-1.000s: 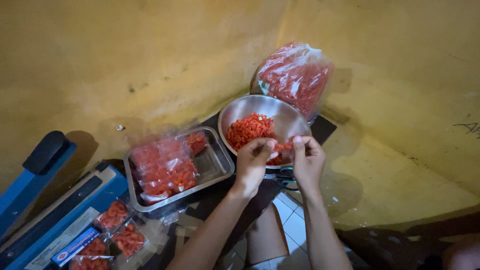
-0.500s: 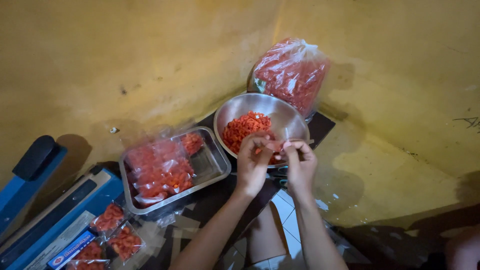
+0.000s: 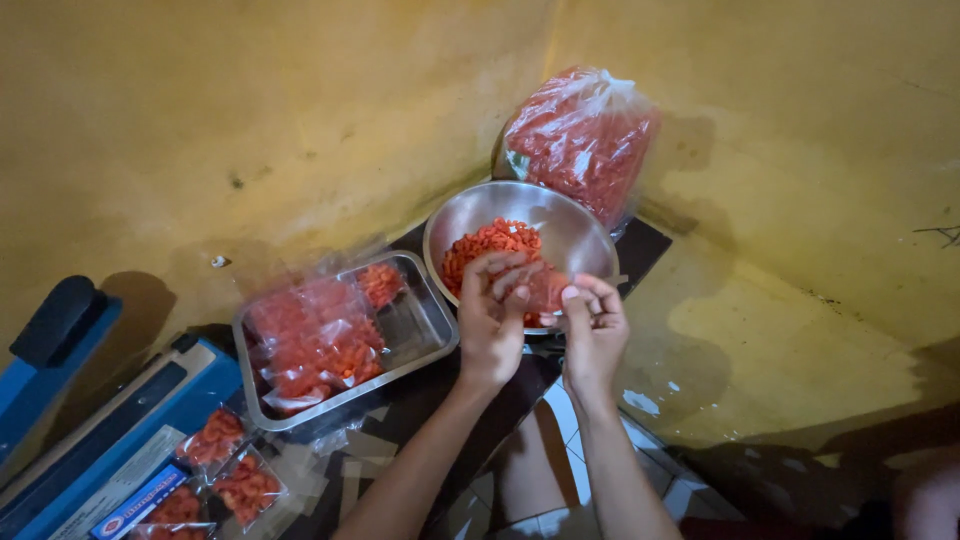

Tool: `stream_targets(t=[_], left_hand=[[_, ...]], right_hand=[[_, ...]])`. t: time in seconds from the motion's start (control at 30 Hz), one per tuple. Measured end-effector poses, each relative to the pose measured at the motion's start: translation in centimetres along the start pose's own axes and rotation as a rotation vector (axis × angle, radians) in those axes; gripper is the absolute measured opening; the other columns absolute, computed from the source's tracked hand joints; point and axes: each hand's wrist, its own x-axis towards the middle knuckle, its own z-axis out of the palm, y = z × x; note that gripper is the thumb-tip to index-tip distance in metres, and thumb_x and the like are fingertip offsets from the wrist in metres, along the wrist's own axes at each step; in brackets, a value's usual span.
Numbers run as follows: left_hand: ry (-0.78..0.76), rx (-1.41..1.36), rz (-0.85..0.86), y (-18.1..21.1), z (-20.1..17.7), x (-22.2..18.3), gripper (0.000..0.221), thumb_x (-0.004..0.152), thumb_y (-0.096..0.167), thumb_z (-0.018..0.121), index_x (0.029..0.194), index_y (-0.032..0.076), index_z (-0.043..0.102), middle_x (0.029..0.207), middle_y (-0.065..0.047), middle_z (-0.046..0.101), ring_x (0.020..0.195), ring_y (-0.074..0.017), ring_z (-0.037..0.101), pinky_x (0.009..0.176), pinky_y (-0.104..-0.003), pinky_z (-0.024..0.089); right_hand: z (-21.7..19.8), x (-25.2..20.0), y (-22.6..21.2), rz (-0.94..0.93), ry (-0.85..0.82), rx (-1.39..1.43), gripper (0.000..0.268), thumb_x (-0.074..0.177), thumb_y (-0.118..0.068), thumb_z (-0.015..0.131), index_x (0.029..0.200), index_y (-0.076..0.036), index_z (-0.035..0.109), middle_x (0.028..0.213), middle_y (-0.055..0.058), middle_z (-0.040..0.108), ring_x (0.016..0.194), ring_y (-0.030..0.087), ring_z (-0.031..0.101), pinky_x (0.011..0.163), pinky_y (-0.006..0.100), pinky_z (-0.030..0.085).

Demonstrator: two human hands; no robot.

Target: The person scoops dried red goji berries from a metal bowl into small clear plastic bags using a spoon. They fold the open ends of the bags and place them into a metal tray. The process is repeated multiple times throughout the clip.

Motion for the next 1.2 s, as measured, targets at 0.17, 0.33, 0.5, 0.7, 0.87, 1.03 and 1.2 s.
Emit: stream_targets(t=[0.17, 0.33, 0.5, 0.7, 0.87, 1.03, 1.2], left_hand=[[-0.046, -0.009, 0.012, 0.6, 0.7, -0.2, 0.05, 0.099, -0.001, 0.058, 0.145, -0.001, 0.039, 0.13, -0.022, 0.06, 0.118, -0.0337, 0.067, 0.093, -0.039, 0.058], [-0.097, -0.098, -0.014, 0.7, 0.9, -0.6, 0.067, 0.099, 0.008, 0.061, 0.155, 0.001, 0.025, 0.138, -0.028, 0.054, 0.124, -0.0428, 0.061, 0.103, -0.05, 0.053], [0.005, 0.259, -0.267, -0.4, 1.2, -1.2, 0.029, 0.088, 0.021, 0.082, 0.112, 0.007, 0.076, 0.087, -0.008, 0.077, 0.08, -0.0118, 0.072, 0.071, -0.026, 0.06], [-0.103, 0.323, -0.3, 0.8, 0.3, -0.8, 0.02, 0.091, 0.018, 0.077, 0.106, 0.005, 0.078, 0.073, -0.012, 0.072, 0.056, -0.0214, 0.074, 0.054, -0.029, 0.063], [-0.087, 0.249, -0.349, 1.4, 0.8, -0.8, 0.023, 0.091, 0.016, 0.076, 0.106, -0.002, 0.076, 0.08, -0.018, 0.07, 0.072, -0.0272, 0.074, 0.061, -0.038, 0.066], [-0.076, 0.297, -0.339, 0.0, 0.0, -0.8, 0.022, 0.089, 0.017, 0.079, 0.105, 0.002, 0.078, 0.083, -0.017, 0.072, 0.075, -0.0237, 0.073, 0.06, -0.036, 0.066], [-0.068, 0.403, -0.245, 1.8, 1.2, -0.8, 0.017, 0.088, 0.018, 0.078, 0.1, 0.007, 0.08, 0.078, -0.01, 0.071, 0.076, -0.0134, 0.068, 0.065, -0.03, 0.062]], right_hand=[[-1.6, 0.7, 1.7, -0.025, -0.05, -0.006, 0.019, 0.094, -0.006, 0.072, 0.11, 0.004, 0.068, 0.08, 0.013, 0.069, 0.058, 0.019, 0.071, 0.05, 0.027, 0.063], [-2.8, 1.1, 2.7, -0.072, -0.042, -0.005, 0.012, 0.095, -0.005, 0.072, 0.1, 0.004, 0.067, 0.073, 0.014, 0.066, 0.051, 0.019, 0.068, 0.045, 0.026, 0.059], [-2.9, 0.6, 1.9, -0.157, -0.093, -0.025, 0.015, 0.094, -0.009, 0.075, 0.097, 0.004, 0.067, 0.072, 0.017, 0.065, 0.052, 0.021, 0.067, 0.046, 0.029, 0.058], [-4.4, 1.8, 1.0, -0.128, -0.228, -0.043, 0.018, 0.093, -0.005, 0.071, 0.106, 0.008, 0.069, 0.084, 0.015, 0.065, 0.059, 0.018, 0.067, 0.048, 0.03, 0.061], [-5.2, 2.5, 2.2, -0.099, -0.168, -0.039, 0.014, 0.093, -0.013, 0.074, 0.094, 0.001, 0.07, 0.075, 0.004, 0.061, 0.062, 0.007, 0.058, 0.052, 0.022, 0.05], [-4.5, 1.3, 0.5, -0.124, -0.16, -0.139, 0.011, 0.094, -0.012, 0.073, 0.089, -0.003, 0.069, 0.07, 0.0, 0.058, 0.062, 0.004, 0.053, 0.055, 0.019, 0.045], [-4.6, 1.5, -0.7, -0.209, -0.261, -0.246, 0.012, 0.097, -0.015, 0.07, 0.094, -0.003, 0.07, 0.077, 0.005, 0.061, 0.071, 0.009, 0.052, 0.06, 0.023, 0.041]])
